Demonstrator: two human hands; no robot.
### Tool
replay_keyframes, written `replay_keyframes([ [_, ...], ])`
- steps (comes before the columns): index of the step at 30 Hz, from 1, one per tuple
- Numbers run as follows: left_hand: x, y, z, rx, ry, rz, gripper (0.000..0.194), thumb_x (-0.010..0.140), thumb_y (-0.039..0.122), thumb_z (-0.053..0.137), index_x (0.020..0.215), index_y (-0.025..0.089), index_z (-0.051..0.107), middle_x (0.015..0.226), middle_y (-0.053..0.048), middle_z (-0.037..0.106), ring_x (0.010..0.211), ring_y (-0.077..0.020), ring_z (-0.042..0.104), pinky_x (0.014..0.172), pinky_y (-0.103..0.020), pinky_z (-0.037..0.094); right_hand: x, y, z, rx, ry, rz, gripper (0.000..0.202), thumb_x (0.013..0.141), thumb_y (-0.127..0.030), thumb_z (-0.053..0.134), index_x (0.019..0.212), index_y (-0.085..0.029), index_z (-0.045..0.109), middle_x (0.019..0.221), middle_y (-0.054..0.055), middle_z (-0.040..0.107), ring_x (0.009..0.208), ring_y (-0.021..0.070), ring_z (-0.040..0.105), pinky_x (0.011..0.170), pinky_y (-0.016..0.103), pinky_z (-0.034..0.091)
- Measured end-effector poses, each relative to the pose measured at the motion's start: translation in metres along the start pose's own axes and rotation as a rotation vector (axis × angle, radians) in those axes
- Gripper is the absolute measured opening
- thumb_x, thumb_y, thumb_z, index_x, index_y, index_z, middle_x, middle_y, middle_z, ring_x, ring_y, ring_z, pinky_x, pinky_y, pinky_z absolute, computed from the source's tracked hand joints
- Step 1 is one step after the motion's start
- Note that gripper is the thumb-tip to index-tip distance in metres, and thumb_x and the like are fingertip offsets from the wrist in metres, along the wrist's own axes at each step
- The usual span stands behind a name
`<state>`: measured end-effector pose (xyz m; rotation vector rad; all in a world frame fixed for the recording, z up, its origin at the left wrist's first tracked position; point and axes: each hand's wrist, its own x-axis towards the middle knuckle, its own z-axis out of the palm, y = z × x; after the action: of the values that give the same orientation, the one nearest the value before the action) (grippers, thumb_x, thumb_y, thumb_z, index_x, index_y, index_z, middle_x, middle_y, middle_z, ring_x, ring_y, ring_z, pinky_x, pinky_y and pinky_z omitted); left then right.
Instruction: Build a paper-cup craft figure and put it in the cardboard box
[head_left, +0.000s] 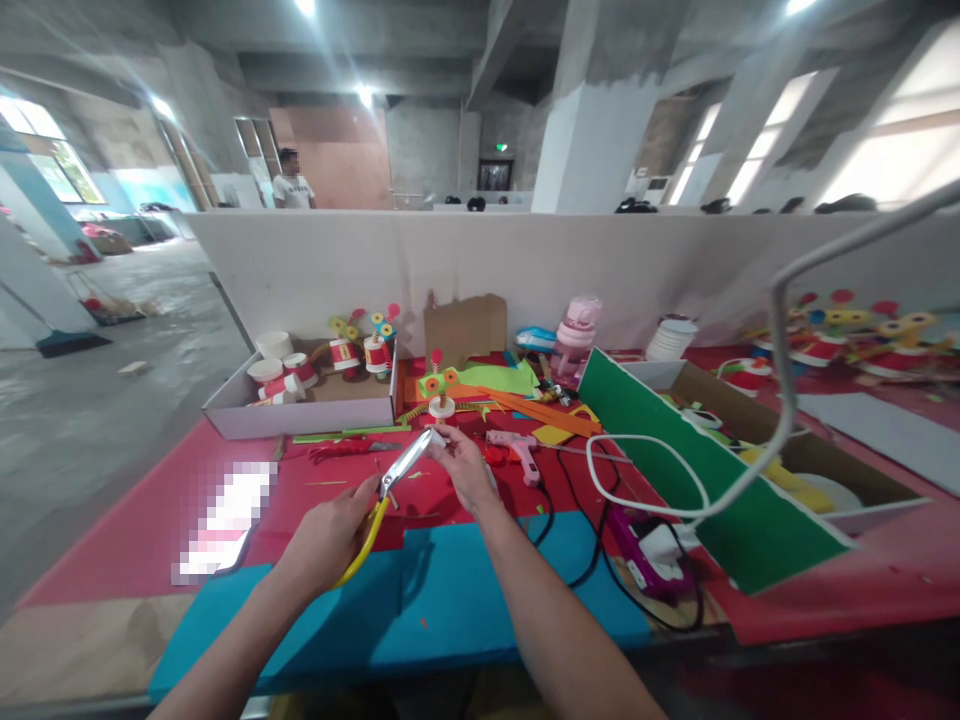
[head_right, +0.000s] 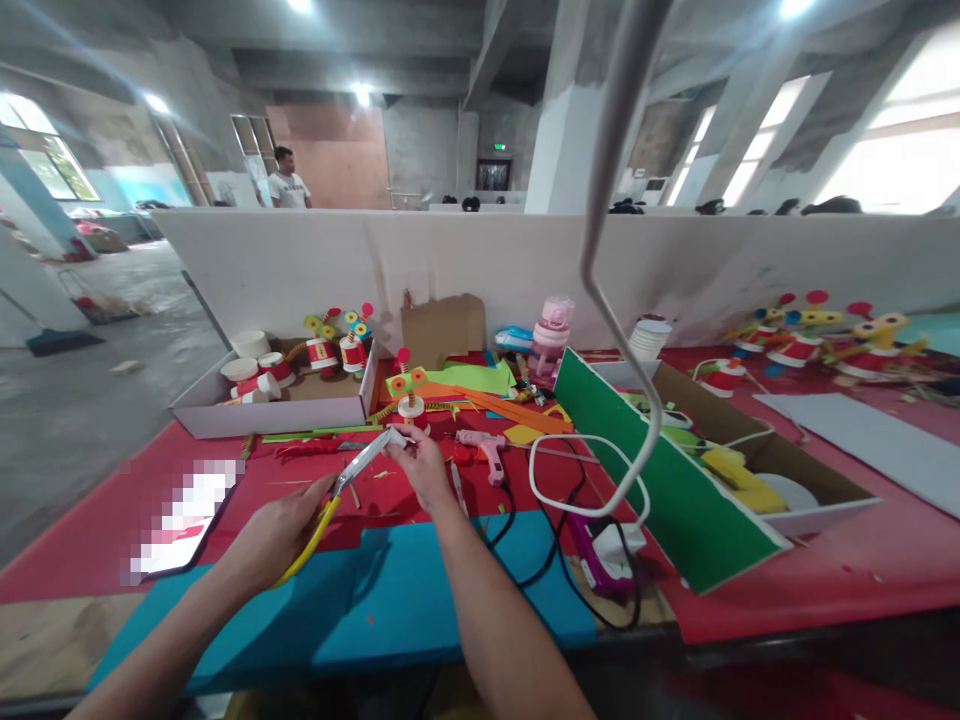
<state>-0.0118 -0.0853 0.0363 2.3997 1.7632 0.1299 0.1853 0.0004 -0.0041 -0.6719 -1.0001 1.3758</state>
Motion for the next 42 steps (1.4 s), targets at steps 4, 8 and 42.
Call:
replay_keyframes([
  [4,0.001,-0.001,0.002,-0.006,-0.009,-0.002,0.042,0.092,0.022,0.035,0.134,0.02,0.032,0.096,-0.012,0.068,0.081,-0.0266,0.067,0.059,-0.027,0.04,0.0,0.0,0.0,0.004,-0.002,-0.002,0.035,0.065,-0.029,0.078,0.098,-0.022,0.068,0.091,0.0,0.07,0.085,0.0168,0.063,0.084,0.032,0.051],
  [8,0.001,-0.001,0.004,-0.001,-0.014,-0.002,0.043,0.091,0.02,0.037,0.133,0.02,0.033,0.098,-0.013,0.067,0.083,-0.0257,0.067,0.06,-0.026,0.04,0.0,0.003,0.0,0.011,-0.001,-0.005,0.036,0.065,-0.028,0.078,0.099,-0.022,0.068,0.092,0.0,0.07,0.085,0.0167,0.063,0.084,0.032,0.051],
  [42,-0.001,0.003,0.017,-0.229,0.004,-0.021,0.037,0.085,0.013,0.043,0.122,0.02,0.043,0.084,-0.007,0.068,0.074,-0.0216,0.066,0.059,-0.024,0.036,0.002,0.005,0.0,-0.019,-0.015,-0.025,0.032,0.067,-0.029,0.077,0.097,-0.024,0.069,0.089,-0.001,0.068,0.085,0.0161,0.06,0.08,0.029,0.05],
])
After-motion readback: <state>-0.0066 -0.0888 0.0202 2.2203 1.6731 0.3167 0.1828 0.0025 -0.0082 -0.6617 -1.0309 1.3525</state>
